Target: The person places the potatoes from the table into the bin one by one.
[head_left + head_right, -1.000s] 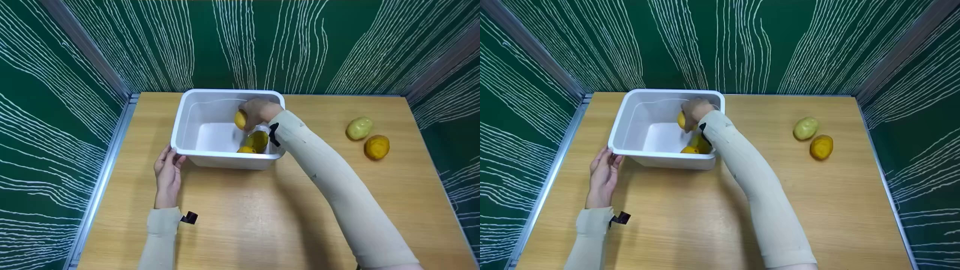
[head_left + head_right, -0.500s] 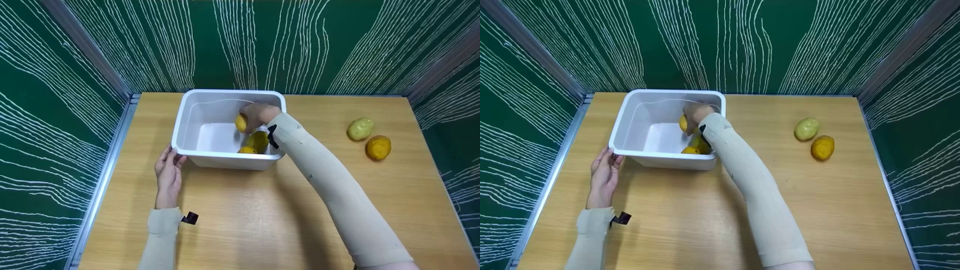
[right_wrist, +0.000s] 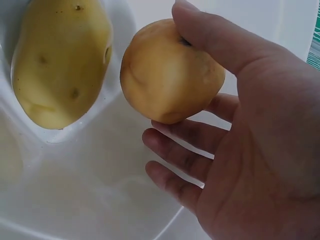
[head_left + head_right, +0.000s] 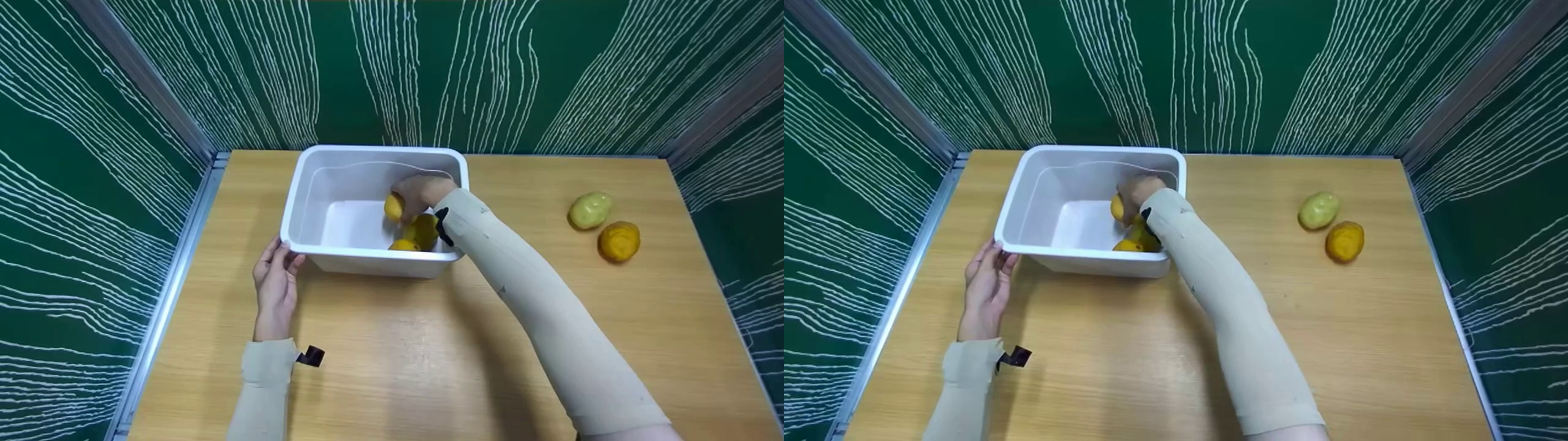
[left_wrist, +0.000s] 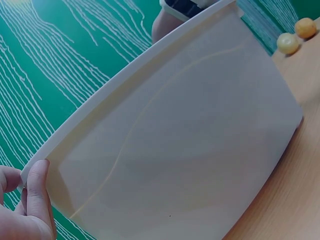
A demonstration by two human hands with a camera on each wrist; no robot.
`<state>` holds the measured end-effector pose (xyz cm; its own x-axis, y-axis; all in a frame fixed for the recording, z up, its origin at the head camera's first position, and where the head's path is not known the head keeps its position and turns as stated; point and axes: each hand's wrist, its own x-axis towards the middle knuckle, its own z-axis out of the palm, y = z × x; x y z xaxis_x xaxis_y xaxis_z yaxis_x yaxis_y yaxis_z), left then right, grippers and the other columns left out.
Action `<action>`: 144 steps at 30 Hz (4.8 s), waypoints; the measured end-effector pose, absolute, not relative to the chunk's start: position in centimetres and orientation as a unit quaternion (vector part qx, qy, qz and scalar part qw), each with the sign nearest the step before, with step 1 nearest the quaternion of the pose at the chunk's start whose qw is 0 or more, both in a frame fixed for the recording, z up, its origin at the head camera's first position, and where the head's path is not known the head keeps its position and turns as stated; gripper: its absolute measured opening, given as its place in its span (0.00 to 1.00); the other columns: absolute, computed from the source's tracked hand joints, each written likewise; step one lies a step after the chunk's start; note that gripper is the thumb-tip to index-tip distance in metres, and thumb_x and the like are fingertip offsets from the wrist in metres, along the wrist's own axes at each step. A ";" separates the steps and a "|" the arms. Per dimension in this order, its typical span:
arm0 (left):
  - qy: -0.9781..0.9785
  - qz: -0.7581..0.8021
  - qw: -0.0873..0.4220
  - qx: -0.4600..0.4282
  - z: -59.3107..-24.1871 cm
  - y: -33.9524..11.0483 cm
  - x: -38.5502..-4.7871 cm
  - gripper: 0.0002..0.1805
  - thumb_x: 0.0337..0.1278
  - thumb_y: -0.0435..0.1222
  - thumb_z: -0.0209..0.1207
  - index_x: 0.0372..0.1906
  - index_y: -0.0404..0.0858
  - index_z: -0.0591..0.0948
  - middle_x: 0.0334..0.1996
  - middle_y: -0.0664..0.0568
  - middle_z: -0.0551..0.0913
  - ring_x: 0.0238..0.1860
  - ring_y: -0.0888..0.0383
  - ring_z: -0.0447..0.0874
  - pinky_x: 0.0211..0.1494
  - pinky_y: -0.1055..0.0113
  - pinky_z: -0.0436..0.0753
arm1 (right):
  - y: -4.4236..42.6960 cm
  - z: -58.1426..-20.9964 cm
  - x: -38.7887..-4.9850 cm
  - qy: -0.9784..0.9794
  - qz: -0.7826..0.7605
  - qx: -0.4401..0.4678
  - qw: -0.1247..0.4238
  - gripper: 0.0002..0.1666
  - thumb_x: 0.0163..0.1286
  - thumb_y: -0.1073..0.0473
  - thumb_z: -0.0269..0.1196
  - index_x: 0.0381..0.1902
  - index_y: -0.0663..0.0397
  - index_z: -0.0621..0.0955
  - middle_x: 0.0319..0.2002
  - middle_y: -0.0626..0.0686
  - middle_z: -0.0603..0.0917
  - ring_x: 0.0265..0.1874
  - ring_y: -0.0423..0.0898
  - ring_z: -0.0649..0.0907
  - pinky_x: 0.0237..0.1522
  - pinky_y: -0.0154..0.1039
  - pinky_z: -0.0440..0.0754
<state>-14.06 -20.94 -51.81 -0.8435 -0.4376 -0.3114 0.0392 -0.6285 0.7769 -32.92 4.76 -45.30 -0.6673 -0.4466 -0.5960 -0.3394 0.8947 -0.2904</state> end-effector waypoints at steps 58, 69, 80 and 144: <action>-0.416 -0.866 0.124 0.250 -51.9 -21.1 -13.8 0.26 0.80 0.25 0.50 0.76 0.26 0.66 0.53 0.44 0.77 0.38 0.61 0.83 0.41 0.79 0.90 | 5.3 -41.8 -30.5 0.929 -0.070 -0.171 0.319 0.23 0.76 0.46 0.68 0.62 0.47 0.79 0.56 0.52 0.82 0.53 0.54 0.79 0.70 0.55 0.79; -0.392 -0.875 0.125 0.254 -51.6 -21.2 -13.9 0.27 0.79 0.23 0.50 0.77 0.25 0.64 0.46 0.46 0.79 0.35 0.61 0.83 0.39 0.79 0.91 | 6.9 -40.1 -30.0 0.932 -0.025 -0.218 0.289 0.34 0.80 0.42 0.63 0.77 0.46 0.72 0.67 0.55 0.81 0.55 0.54 0.80 0.74 0.58 0.79; -0.409 -0.867 0.122 0.258 -51.6 -21.1 -13.8 0.26 0.79 0.25 0.51 0.77 0.27 0.66 0.46 0.47 0.80 0.36 0.62 0.83 0.39 0.79 0.90 | 9.8 -40.2 -29.6 0.944 -0.064 -0.255 0.200 0.34 0.79 0.48 0.65 0.76 0.55 0.72 0.69 0.62 0.78 0.63 0.60 0.81 0.70 0.57 0.84; -0.400 -0.872 0.120 0.257 -51.5 -21.1 -13.6 0.25 0.80 0.26 0.51 0.76 0.27 0.66 0.49 0.46 0.80 0.37 0.61 0.83 0.41 0.79 0.90 | 31.4 -49.4 -29.0 0.977 -0.171 -0.111 0.064 0.35 0.75 0.57 0.67 0.71 0.72 0.71 0.68 0.79 0.71 0.65 0.78 0.70 0.68 0.78 0.72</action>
